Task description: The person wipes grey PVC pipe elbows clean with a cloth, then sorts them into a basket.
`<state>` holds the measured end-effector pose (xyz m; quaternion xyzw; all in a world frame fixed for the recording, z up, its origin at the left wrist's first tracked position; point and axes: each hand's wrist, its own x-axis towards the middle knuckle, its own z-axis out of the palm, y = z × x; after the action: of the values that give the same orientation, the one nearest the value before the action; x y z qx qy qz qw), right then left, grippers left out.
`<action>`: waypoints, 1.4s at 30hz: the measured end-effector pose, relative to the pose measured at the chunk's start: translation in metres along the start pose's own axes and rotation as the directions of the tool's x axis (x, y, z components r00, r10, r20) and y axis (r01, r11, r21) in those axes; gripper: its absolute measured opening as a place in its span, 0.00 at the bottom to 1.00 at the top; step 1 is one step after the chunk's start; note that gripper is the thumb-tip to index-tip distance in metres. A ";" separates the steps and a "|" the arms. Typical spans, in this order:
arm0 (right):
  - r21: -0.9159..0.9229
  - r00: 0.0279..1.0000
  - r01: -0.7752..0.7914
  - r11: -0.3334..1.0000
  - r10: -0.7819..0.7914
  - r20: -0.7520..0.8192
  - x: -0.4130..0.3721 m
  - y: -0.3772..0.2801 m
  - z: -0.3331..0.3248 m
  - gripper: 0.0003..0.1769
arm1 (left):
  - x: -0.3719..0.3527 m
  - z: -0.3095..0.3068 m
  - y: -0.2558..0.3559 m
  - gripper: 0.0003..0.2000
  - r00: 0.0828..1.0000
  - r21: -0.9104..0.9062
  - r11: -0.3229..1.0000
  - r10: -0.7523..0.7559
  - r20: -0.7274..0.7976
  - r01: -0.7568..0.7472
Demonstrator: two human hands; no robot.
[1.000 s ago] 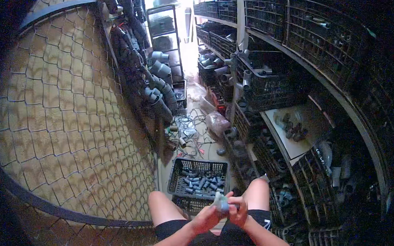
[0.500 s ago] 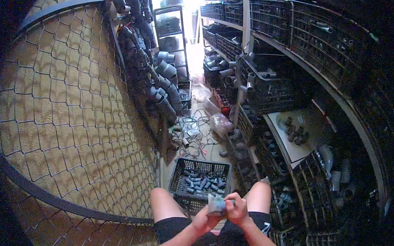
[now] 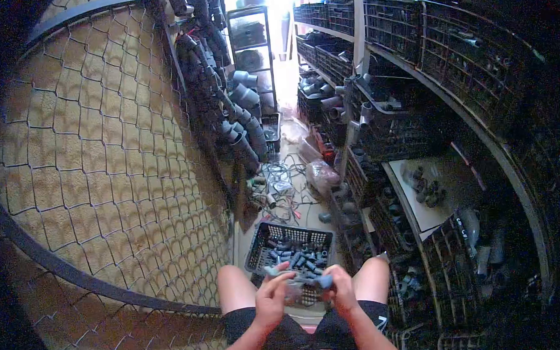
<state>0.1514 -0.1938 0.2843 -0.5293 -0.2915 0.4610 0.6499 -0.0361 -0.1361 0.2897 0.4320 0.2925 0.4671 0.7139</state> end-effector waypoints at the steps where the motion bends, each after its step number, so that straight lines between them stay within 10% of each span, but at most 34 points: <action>1: -0.105 0.984 0.014 0.994 0.004 0.175 -0.002 0.000 0.000 0.17 | 0.011 0.008 0.019 0.20 0.954 0.400 0.883 0.151 0.258 -0.247; 2: -0.099 0.977 -0.009 0.995 0.030 0.211 -0.004 0.001 0.005 0.16 | 0.018 0.015 0.032 0.22 0.829 0.639 0.565 0.162 0.535 -0.523; 5: 0.096 0.936 -0.274 0.957 0.243 0.253 -0.009 -0.004 0.007 0.12 | 0.022 0.023 0.036 0.26 0.764 0.571 0.650 0.024 0.644 -0.502; 9: 0.095 0.973 -0.175 0.980 0.158 0.166 -0.005 0.036 -0.003 0.12 | 0.021 0.012 0.009 0.30 0.821 0.704 0.471 0.082 0.565 -0.532; 11: -0.291 0.993 -0.024 0.956 0.056 0.103 -0.006 0.033 0.001 0.13 | 0.018 0.016 0.002 0.27 0.846 0.730 0.444 0.145 0.514 -0.519; 14: -0.367 0.993 0.008 0.930 0.035 0.109 -0.008 0.023 -0.001 0.12 | 0.017 0.014 -0.008 0.21 0.934 0.829 0.443 0.064 0.351 -0.342; 17: -0.324 0.992 -0.013 0.946 0.054 0.117 -0.005 0.024 -0.013 0.10 | 0.017 0.012 -0.016 0.14 0.952 0.816 0.505 0.042 0.302 -0.281; 20: -0.204 0.990 -0.079 0.976 0.101 0.101 -0.002 0.022 -0.022 0.11 | 0.022 0.001 -0.027 0.12 0.972 0.259 0.946 -0.154 -0.179 0.198; 21: -0.136 0.992 -0.093 0.986 0.103 0.075 -0.003 0.020 -0.023 0.12 | 0.026 0.001 -0.028 0.17 0.981 0.296 0.950 -0.047 -0.190 0.103; 23: -0.159 0.989 -0.097 0.983 0.113 0.094 -0.001 0.023 -0.022 0.14 | 0.024 0.007 -0.028 0.19 0.996 0.222 0.973 -0.048 -0.072 0.063; 26: -0.181 0.994 0.021 0.983 -0.001 0.108 -0.001 0.038 -0.020 0.14 | 0.013 0.014 -0.021 0.23 0.925 0.616 0.753 -0.027 0.378 -0.230; 29: -0.124 0.977 -0.180 0.976 0.193 0.095 -0.006 0.029 -0.016 0.13 | 0.010 0.020 -0.001 0.25 0.879 0.653 0.688 -0.046 0.475 -0.317; 35: -0.022 0.964 -0.214 0.977 0.215 0.159 -0.011 0.042 -0.014 0.13 | 0.009 0.013 0.007 0.24 0.866 0.689 0.660 -0.116 0.487 -0.299; 42: -0.427 0.994 -0.028 0.904 0.072 0.086 -0.013 0.034 0.004 0.16 | 0.003 0.009 -0.014 0.22 0.914 0.706 0.611 0.079 0.397 -0.359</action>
<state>0.1324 -0.2037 0.2548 -0.6418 -0.4035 0.4287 0.4914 -0.0215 -0.1389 0.2814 0.7969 0.2839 0.3052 0.4372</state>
